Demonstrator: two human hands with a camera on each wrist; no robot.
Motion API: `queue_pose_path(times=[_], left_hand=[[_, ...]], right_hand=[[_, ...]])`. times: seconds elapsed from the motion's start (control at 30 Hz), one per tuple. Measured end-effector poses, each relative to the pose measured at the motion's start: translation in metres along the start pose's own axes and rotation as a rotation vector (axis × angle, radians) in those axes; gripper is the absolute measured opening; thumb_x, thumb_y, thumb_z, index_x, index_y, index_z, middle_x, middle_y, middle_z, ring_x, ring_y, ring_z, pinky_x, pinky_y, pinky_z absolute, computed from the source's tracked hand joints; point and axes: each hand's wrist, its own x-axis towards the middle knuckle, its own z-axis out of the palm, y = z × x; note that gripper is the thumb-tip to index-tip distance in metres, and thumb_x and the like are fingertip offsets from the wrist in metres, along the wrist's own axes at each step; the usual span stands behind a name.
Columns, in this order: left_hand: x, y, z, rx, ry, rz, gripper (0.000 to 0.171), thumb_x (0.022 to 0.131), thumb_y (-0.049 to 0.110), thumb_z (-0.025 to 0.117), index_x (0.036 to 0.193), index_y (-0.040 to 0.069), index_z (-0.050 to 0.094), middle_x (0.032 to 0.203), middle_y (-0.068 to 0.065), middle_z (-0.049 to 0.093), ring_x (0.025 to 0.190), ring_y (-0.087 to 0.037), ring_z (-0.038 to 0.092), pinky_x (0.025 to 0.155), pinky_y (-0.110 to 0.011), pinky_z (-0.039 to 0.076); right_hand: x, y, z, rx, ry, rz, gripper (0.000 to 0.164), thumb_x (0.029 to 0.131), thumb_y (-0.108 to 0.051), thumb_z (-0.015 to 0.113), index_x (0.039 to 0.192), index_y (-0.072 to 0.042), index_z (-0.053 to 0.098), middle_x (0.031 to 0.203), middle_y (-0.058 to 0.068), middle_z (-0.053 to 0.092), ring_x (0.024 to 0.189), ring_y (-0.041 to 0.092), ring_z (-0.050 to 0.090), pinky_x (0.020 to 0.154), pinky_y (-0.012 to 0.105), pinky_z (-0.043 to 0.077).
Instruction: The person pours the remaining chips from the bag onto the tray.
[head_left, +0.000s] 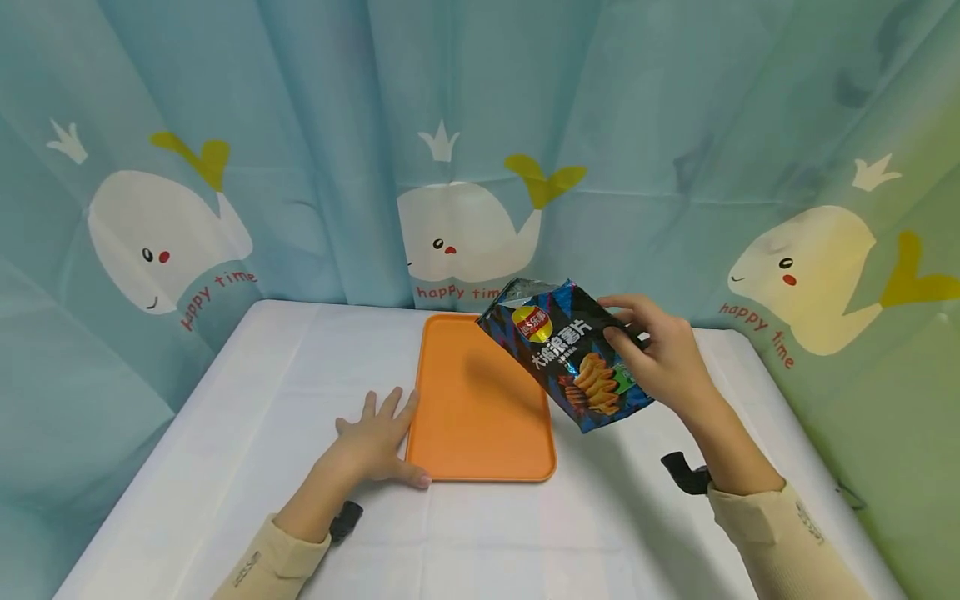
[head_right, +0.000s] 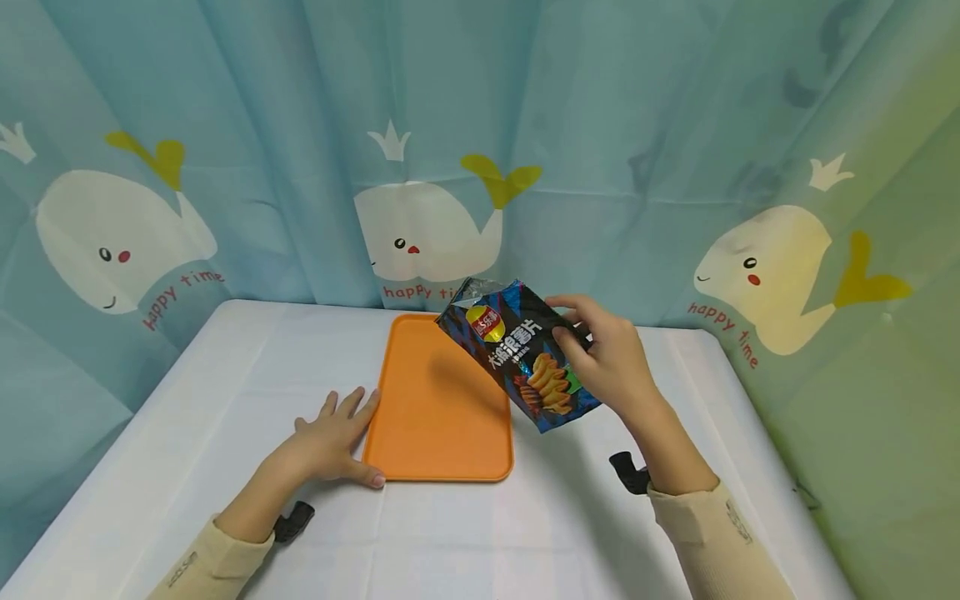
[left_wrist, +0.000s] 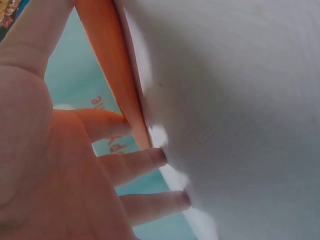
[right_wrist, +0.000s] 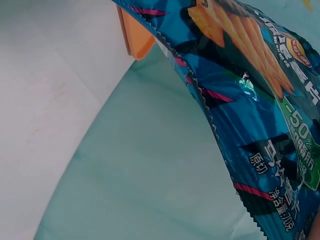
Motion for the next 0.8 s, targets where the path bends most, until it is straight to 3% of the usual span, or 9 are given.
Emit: queue_pose_path(times=[0.23,0.5,0.8], left_hand=[[0.002,-0.001,0.002,0.006,0.005,0.002,0.132,0.058,0.069,0.085,0.159,0.011,0.025,0.163,-0.023,0.021,0.145,-0.059,0.012,0.091,-0.089,0.019],[0.002,-0.001,0.002,0.01,0.001,-0.007,0.132,0.057,0.069,0.085,0.159,0.012,0.024,0.163,-0.022,0.021,0.145,-0.058,0.012,0.092,-0.089,0.019],[0.002,-0.001,0.001,0.001,-0.003,-0.002,0.132,0.058,0.069,0.085,0.159,0.011,0.024,0.163,-0.023,0.021,0.145,-0.059,0.011,0.092,-0.089,0.018]], right_hand=[[0.011,-0.008,0.001,-0.009,-0.042,-0.03,0.041,0.091,-0.003,0.068,0.128,-0.021,0.065,0.091,0.004,0.075,0.063,0.012,0.062,0.044,0.021,0.037],[0.027,-0.014,-0.001,-0.061,-0.088,-0.12,0.04,0.091,-0.003,0.067,0.128,-0.019,0.063,0.092,0.005,0.075,0.042,0.004,0.038,0.042,0.025,0.035],[0.04,-0.024,-0.002,-0.122,-0.183,-0.143,0.037,0.094,-0.006,0.066,0.128,-0.021,0.063,0.097,0.008,0.076,0.042,0.005,0.036,0.047,0.028,0.036]])
